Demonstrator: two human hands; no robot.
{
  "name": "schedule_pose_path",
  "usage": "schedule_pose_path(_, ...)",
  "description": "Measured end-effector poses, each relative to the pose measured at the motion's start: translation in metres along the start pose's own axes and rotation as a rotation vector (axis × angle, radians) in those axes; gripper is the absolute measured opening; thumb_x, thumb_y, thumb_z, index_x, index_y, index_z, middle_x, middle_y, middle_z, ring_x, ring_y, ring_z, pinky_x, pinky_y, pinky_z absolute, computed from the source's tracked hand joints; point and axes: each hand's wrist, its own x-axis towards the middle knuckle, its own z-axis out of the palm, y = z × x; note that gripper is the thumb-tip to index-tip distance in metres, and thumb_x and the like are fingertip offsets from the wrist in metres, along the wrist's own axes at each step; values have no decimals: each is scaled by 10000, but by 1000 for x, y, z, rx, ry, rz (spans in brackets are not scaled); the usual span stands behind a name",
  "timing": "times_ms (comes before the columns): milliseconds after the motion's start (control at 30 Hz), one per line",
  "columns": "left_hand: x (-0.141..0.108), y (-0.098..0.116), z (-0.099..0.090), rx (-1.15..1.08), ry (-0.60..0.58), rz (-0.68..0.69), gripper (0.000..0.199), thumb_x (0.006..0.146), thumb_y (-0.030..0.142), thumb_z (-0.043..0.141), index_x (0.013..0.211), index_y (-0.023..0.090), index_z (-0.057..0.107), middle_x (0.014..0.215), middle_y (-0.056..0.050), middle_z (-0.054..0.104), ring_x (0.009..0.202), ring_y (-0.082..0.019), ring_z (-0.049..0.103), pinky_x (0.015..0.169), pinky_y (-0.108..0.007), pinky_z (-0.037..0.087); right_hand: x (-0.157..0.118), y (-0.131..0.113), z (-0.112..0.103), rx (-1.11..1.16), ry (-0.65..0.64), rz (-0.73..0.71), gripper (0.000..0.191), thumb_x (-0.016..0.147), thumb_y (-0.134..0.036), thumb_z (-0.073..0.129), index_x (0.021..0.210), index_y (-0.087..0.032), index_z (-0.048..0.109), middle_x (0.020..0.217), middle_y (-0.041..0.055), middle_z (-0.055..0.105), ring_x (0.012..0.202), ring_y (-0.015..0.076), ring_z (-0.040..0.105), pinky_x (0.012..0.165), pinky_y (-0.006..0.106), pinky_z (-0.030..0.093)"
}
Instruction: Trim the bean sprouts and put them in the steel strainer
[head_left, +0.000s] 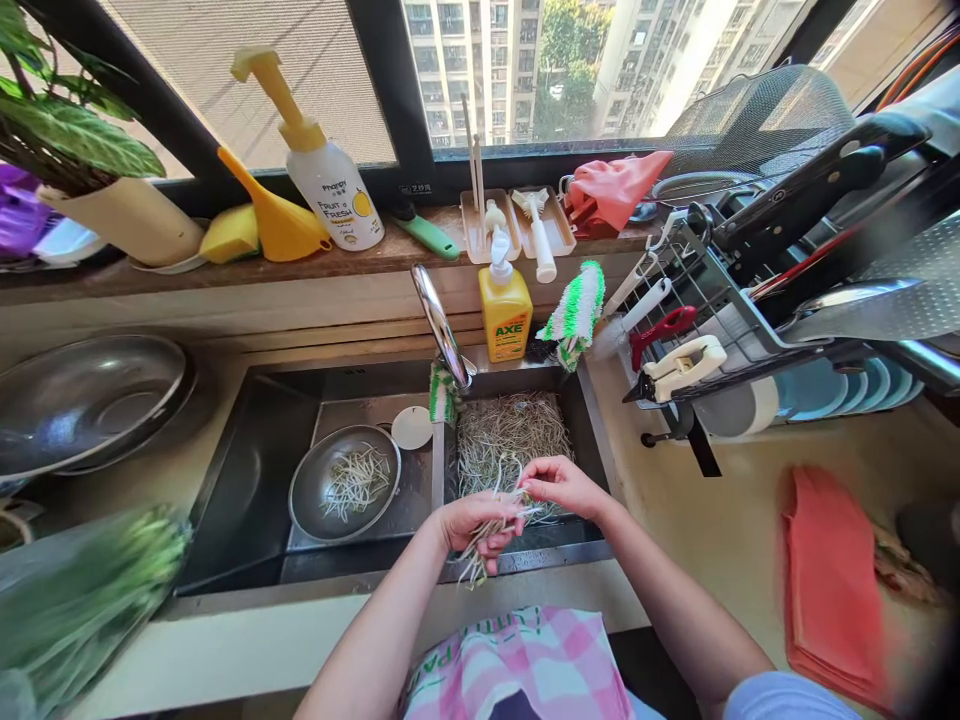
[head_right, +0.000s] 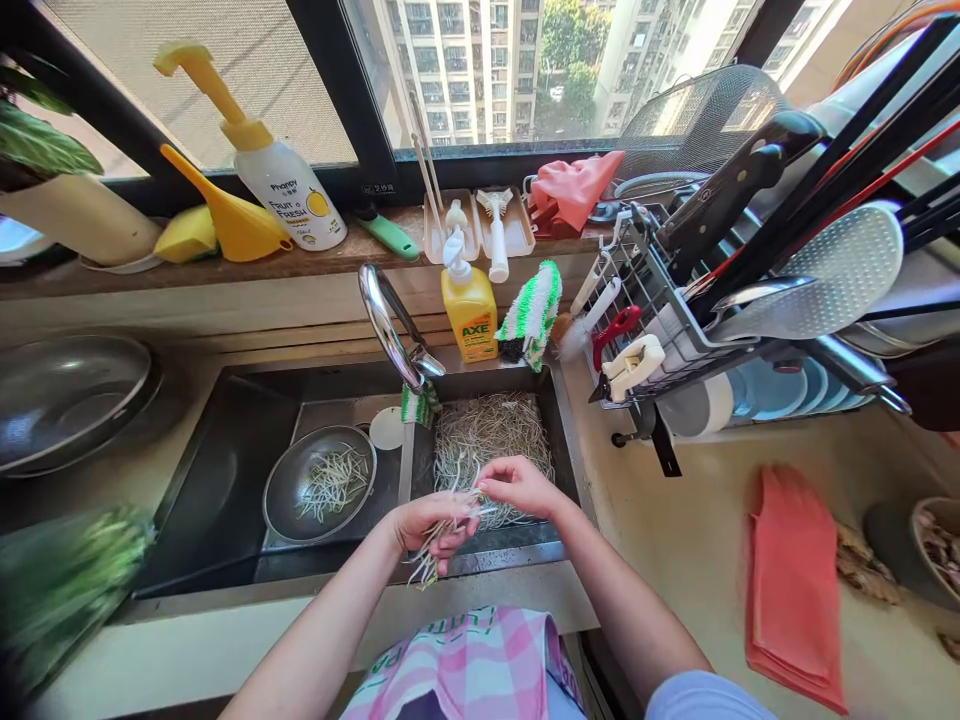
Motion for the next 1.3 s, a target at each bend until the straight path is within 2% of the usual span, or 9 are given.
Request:
schedule_pose_path(100,0,1,2,39,36,-7,133,750,260,472,799,142,508,468,47,430,345,-47,370,397,-215,418,-1,-2,-5,-6,19,21,315,687,-432,599,774,-129,598,664,3,546,576,85,460,544,207,370)
schedule_pose_path(233,1,2,3,20,70,42,93,721,234,491,772,157,476,479,47,440,358,-48,375,401,-210,414,-3,-1,-10,-78,245,-18,294,705,-432,577,717,-138,566,617,-15,501,542,73,421,505,191,351)
schedule_pose_path(367,2,2,2,-6,102,72,89,734,247,482,777,171,463,502,41,454,362,-49,385,396,-200,406,-11,-4,-11,-94,144,17,263,711,-399,577,687,-138,572,584,-22,492,525,74,418,490,192,343)
schedule_pose_path(433,3,2,0,-26,101,80,107,751,279,466,782,176,463,512,37,468,360,-51,393,398,-207,415,-15,-5,-9,-93,134,9,252,706,-391,585,699,-139,577,597,-19,505,539,79,435,496,194,349)
schedule_pose_path(533,6,0,-4,-66,84,76,146,769,321,441,780,177,464,518,30,489,363,-57,413,410,-229,440,-18,-4,-3,-119,197,-32,235,693,-370,608,746,-143,585,648,-5,536,576,91,468,523,204,376)
schedule_pose_path(667,10,-2,-7,-115,58,77,163,780,309,405,785,164,479,524,15,510,372,-70,435,430,-261,465,-16,-1,8,-317,270,-142,189,690,-316,625,796,-160,616,709,12,547,622,105,487,555,219,388)
schedule_pose_path(867,12,-4,-8,-254,-11,87,253,805,325,335,771,145,509,516,16,496,358,-65,414,460,-275,478,-12,3,16,-481,429,-303,124,722,-295,605,735,-173,594,694,12,545,599,108,472,542,225,383)
schedule_pose_path(1000,15,-6,-10,-296,14,99,303,805,347,323,734,134,526,501,14,487,345,-65,394,458,-279,476,-12,1,17,-569,384,-388,106,772,-273,549,800,-190,607,728,28,552,641,121,488,573,236,397)
schedule_pose_path(1300,16,-6,-8,-268,71,97,263,804,352,363,741,151,520,502,30,471,353,-60,388,464,-283,479,-14,-8,10,-710,238,-414,102,782,-202,490,807,-190,588,742,38,553,685,133,493,624,249,397)
